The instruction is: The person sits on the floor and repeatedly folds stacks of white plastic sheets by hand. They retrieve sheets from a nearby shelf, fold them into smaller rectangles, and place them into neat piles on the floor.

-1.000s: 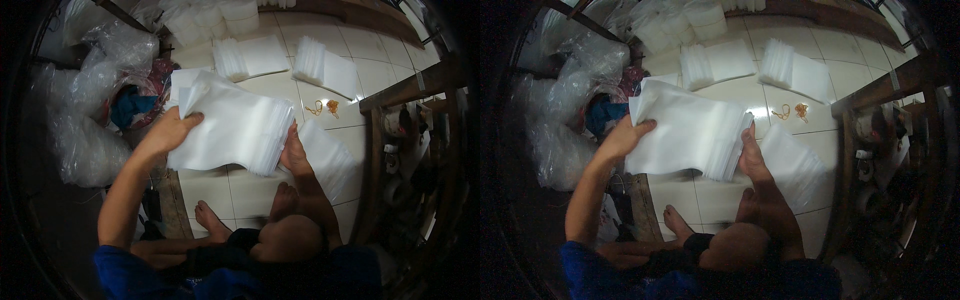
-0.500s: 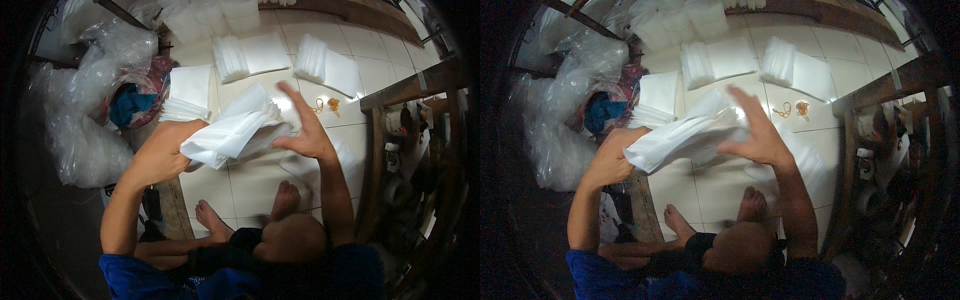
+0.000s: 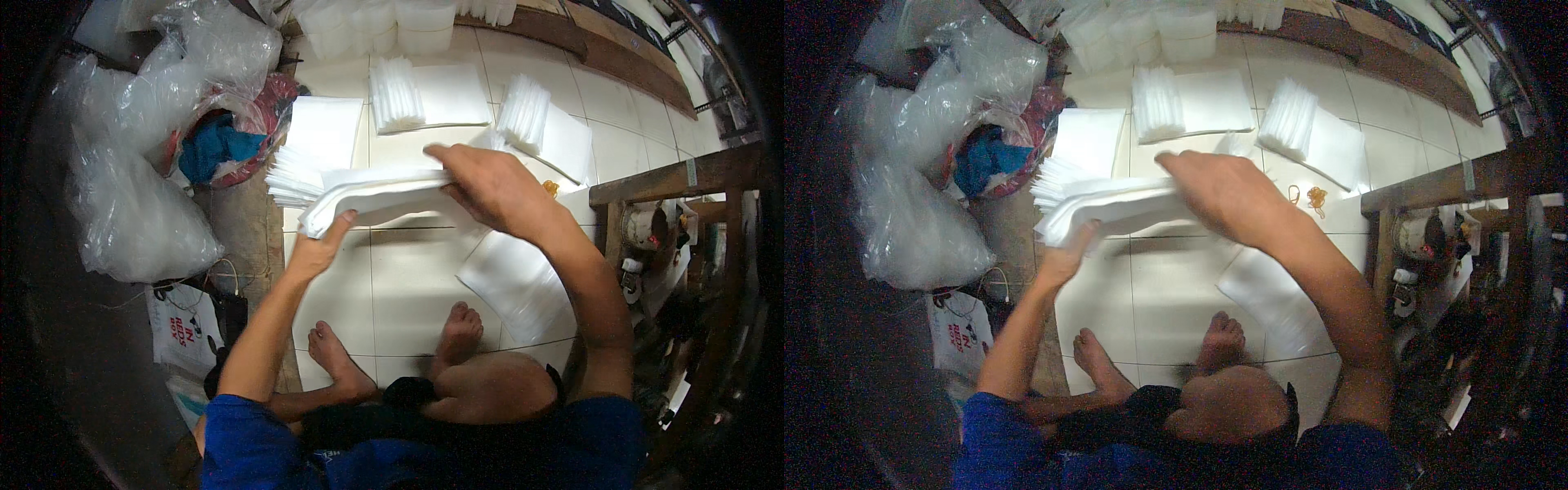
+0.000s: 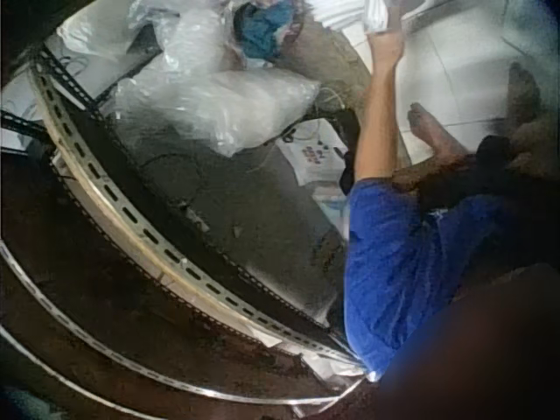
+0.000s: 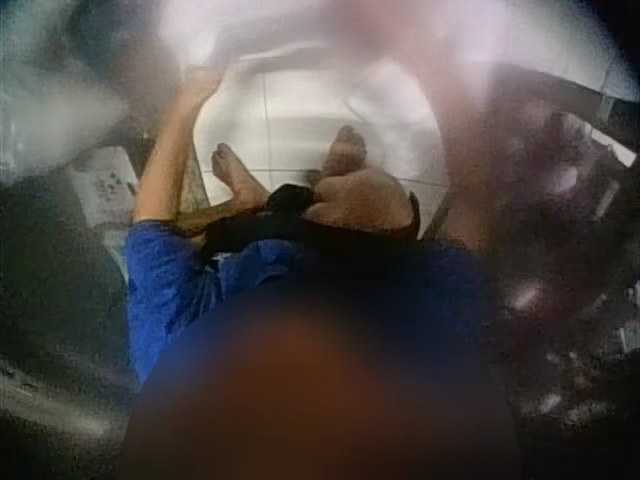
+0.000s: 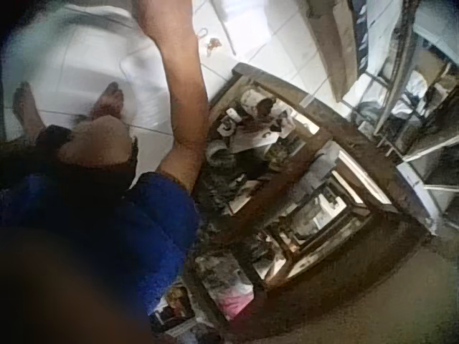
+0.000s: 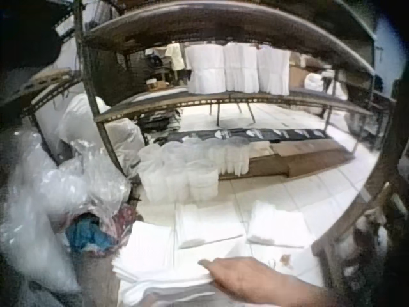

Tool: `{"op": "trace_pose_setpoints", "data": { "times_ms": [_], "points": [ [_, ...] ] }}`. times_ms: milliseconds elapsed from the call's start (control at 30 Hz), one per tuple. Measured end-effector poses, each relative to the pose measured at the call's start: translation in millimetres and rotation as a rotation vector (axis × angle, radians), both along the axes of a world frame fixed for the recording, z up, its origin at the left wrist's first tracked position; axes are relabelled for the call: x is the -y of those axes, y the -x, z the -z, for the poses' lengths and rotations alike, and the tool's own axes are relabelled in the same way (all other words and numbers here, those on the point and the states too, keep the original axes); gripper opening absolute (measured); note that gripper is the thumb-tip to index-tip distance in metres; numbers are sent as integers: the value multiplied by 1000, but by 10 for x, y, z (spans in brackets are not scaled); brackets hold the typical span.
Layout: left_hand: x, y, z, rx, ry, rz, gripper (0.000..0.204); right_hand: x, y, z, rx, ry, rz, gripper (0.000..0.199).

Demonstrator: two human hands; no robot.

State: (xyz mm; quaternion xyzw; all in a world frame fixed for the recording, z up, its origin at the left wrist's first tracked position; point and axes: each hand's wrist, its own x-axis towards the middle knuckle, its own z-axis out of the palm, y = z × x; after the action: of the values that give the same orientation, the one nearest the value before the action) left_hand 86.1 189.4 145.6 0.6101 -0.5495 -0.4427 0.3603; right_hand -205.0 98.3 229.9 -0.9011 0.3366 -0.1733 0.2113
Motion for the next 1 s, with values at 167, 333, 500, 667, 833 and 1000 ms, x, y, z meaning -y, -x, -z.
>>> {"op": "trace_pose_setpoints", "data": {
  "times_ms": [167, 333, 500, 667, 833, 1000],
  "points": [
    [-242, 376, 696, -305, -189, -27, 55, -3, 33, 564, -327, 116, -135, 53],
    [-295, 549, 913, -359, 14, 0, 68, -101, 4, 770, -469, 117, -87, 74],
    [-225, 610, 887, -405, 71, -124, 75, -34, -118, 751, -470, 150, -36, 85],
    [-218, 501, 924, -281, 118, -13, 76, -9, -168, 868, -416, 177, -133, 86],
    [-221, 427, 1062, -295, -27, -66, 66, 35, -170, 833, -497, 132, -87, 82],
    [-201, 458, 1134, -396, -99, -159, 50, 101, -90, 801, -514, 134, -86, 78]
  ]
}}
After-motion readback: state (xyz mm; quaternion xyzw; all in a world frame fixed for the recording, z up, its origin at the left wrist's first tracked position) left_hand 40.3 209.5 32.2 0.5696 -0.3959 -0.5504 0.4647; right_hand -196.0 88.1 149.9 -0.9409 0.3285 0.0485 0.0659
